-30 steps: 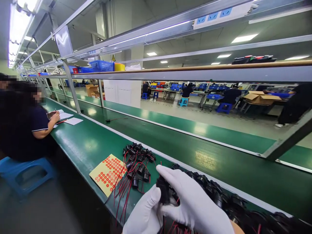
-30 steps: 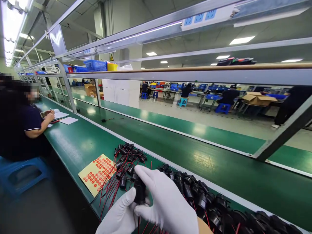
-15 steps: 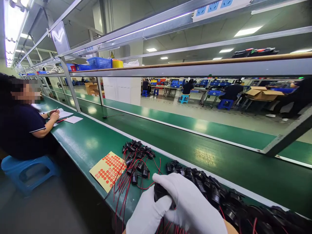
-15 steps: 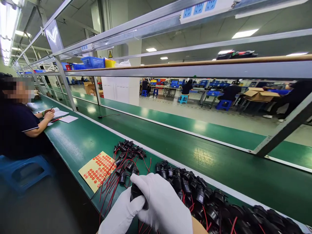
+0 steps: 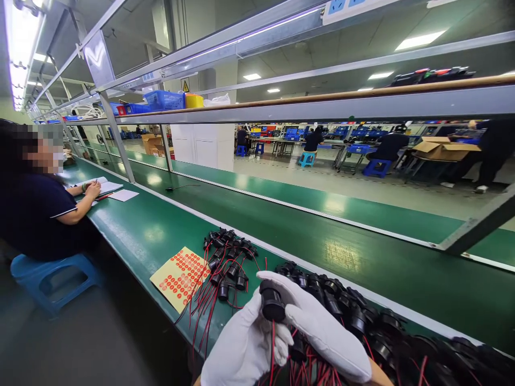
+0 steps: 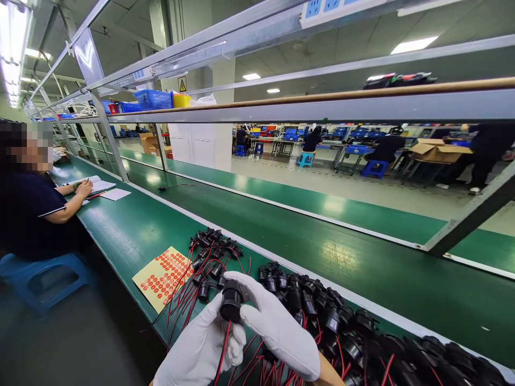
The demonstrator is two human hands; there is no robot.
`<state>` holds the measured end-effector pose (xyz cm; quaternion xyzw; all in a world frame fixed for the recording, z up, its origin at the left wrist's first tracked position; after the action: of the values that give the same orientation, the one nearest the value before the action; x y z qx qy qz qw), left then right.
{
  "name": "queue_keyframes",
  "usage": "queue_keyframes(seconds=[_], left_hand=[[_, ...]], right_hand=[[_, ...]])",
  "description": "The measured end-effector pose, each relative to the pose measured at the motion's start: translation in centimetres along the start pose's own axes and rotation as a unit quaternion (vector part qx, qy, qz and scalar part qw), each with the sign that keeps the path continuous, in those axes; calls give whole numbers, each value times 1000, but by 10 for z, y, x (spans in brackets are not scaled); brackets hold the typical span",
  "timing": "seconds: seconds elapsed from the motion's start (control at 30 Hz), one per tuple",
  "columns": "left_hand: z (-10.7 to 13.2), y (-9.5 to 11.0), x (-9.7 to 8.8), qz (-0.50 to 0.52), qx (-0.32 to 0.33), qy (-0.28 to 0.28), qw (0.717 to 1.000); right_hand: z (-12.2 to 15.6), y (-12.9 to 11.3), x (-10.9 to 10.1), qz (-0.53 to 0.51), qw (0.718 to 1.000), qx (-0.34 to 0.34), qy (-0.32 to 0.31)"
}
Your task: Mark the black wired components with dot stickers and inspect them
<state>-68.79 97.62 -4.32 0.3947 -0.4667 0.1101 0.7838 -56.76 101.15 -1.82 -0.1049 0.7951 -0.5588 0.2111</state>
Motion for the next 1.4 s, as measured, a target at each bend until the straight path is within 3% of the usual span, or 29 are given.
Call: queue_keyframes(seconds=[0.17,0.3,0.4,0.53,0.6,0.73,0.87,0.97,1.1,1.23,1.33,1.4], left_hand=[[2,0,7,-18,13,1,1000],[4,3,6,-102,101,-3,990],[9,8,-1,-230,165,-10,959],[14,18,-17,-383,239,62,890],[14,20,-23,-391,255,79,881],[15,18,-23,-414,258,59,871],[21,22,-15,-523,278,95,800],[24,24,-9,-569,288,109,763],[26,24,-5,-611,359,123,695],[31,18,-3,-648,476,159,573],[35,7,-2,-652,554,220,468],[37,-1,-2,-643,573,266,433]], right_hand=[[2,3,0,22,1000,-3,3],[5,-4,2,62,997,-17,34],[11,-15,1,89,994,-56,5],[18,-22,-8,66,994,-86,-23],[19,-24,-13,53,994,-91,-2],[17,-34,-16,69,990,-110,61],[22,-44,-10,89,981,-148,84],[29,-41,-4,108,979,-145,90],[34,-37,3,180,965,-146,126],[32,-38,6,179,961,-165,132],[28,-28,1,76,985,-105,114],[27,-15,-2,-4,994,-48,101]])
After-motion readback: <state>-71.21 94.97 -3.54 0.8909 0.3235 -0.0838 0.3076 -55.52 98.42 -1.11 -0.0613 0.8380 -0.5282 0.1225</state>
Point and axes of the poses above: each hand's wrist, its own z-axis away from the middle knuckle, its own x-axis out of the palm, y = z × x, the point moved 4 cm from there along -z, towards the middle knuckle, and after that the axes turned 11 degrees about -z, right-handed, at the moved point
